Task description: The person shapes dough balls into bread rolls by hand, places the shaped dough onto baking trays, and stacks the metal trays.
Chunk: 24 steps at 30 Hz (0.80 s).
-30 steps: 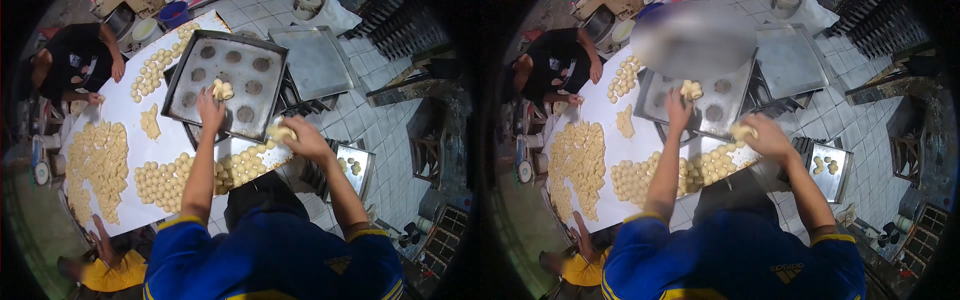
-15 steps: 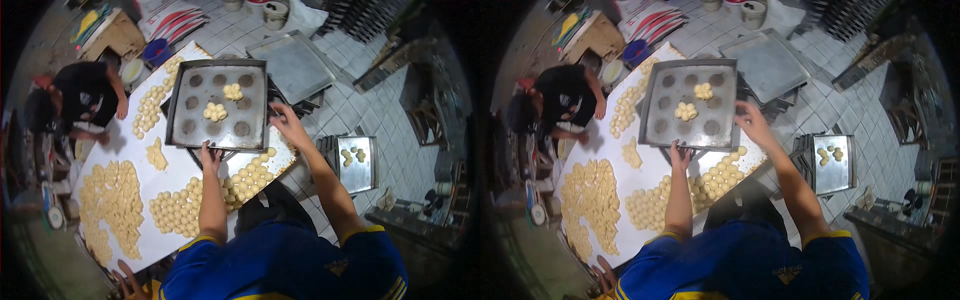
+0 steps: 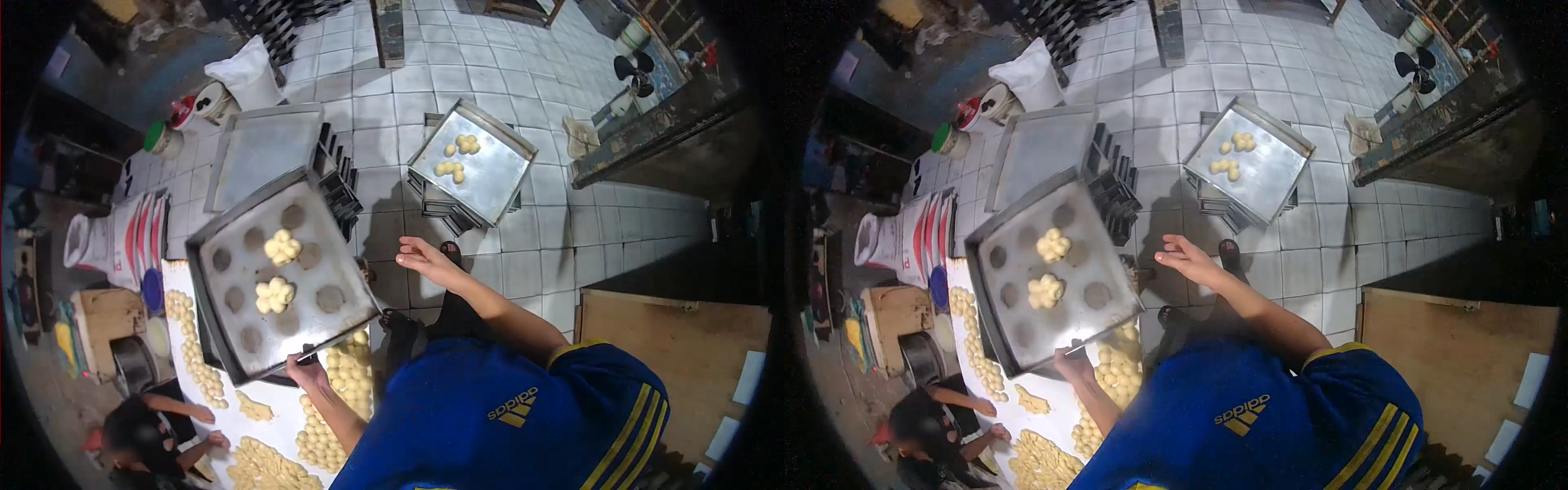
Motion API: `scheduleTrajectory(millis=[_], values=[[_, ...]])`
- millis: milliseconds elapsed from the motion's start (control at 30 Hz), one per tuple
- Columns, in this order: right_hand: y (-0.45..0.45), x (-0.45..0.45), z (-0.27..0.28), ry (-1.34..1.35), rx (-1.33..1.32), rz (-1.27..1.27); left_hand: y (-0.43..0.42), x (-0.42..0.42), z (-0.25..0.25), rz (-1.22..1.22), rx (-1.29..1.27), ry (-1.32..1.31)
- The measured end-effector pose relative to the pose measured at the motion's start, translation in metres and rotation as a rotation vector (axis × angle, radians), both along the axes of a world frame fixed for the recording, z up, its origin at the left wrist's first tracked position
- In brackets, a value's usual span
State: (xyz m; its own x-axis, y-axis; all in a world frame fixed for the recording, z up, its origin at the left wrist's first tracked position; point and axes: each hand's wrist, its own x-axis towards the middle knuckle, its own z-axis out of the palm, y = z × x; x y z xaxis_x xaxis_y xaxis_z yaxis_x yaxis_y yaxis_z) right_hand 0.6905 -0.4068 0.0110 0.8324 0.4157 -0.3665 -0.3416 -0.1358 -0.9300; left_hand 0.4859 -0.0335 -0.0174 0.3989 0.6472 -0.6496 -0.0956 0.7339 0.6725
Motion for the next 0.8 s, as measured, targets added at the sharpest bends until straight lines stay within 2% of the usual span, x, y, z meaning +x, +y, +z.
scheduleTrajectory(millis=[67,100,133,200,233,267,333,400,467,533,567,600,667,700,767,800], values=[[-0.027,0.019,0.002,0.359,0.209,-0.191,-0.031,0.037,0.007,-0.112,0.003,-0.003],[-0.044,0.031,-0.009,0.442,0.246,-0.240,-0.059,0.067,0.029,-0.196,0.037,-0.004],[-0.066,0.040,-0.006,0.445,0.243,-0.243,-0.070,0.093,0.020,-0.276,-0.013,-0.050],[-0.113,0.058,-0.002,0.543,0.489,-0.401,-0.108,0.156,0.016,-0.494,0.000,-0.027],[-0.135,0.066,-0.019,0.608,0.578,-0.559,-0.129,0.194,0.011,-0.581,0.051,-0.027],[-0.162,0.068,-0.041,0.610,0.581,-0.569,-0.150,0.233,0.002,-0.671,0.100,-0.027],[-0.212,0.070,-0.079,0.432,0.627,-0.734,-0.174,0.315,-0.048,-0.876,-0.010,0.018],[-0.250,0.074,-0.107,0.455,0.600,-0.738,-0.233,0.396,-0.048,-1.010,0.137,0.036],[-0.267,0.087,-0.117,0.494,0.571,-0.736,-0.286,0.462,-0.032,-1.224,0.275,0.201],[-0.270,0.121,-0.118,0.501,0.544,-0.981,-0.323,0.475,-0.020,-1.258,0.351,0.192],[-0.272,0.138,-0.142,0.490,0.563,-1.085,-0.337,0.477,-0.017,-1.286,0.430,0.186],[-0.273,0.152,-0.164,0.502,0.564,-1.086,-0.340,0.464,-0.025,-1.317,0.414,0.161],[-0.273,0.186,-0.197,0.489,0.721,-1.229,-0.345,0.423,-0.046,-1.401,0.438,0.231],[-0.271,0.202,-0.205,0.508,0.723,-1.231,-0.348,0.398,-0.052,-1.386,0.433,0.304],[-0.266,0.225,-0.218,0.720,0.604,-1.393,-0.336,0.338,-0.066,-1.376,0.397,0.419],[-0.265,0.224,-0.241,0.735,0.609,-1.396,-0.321,0.304,-0.081,-1.385,0.368,0.458]])
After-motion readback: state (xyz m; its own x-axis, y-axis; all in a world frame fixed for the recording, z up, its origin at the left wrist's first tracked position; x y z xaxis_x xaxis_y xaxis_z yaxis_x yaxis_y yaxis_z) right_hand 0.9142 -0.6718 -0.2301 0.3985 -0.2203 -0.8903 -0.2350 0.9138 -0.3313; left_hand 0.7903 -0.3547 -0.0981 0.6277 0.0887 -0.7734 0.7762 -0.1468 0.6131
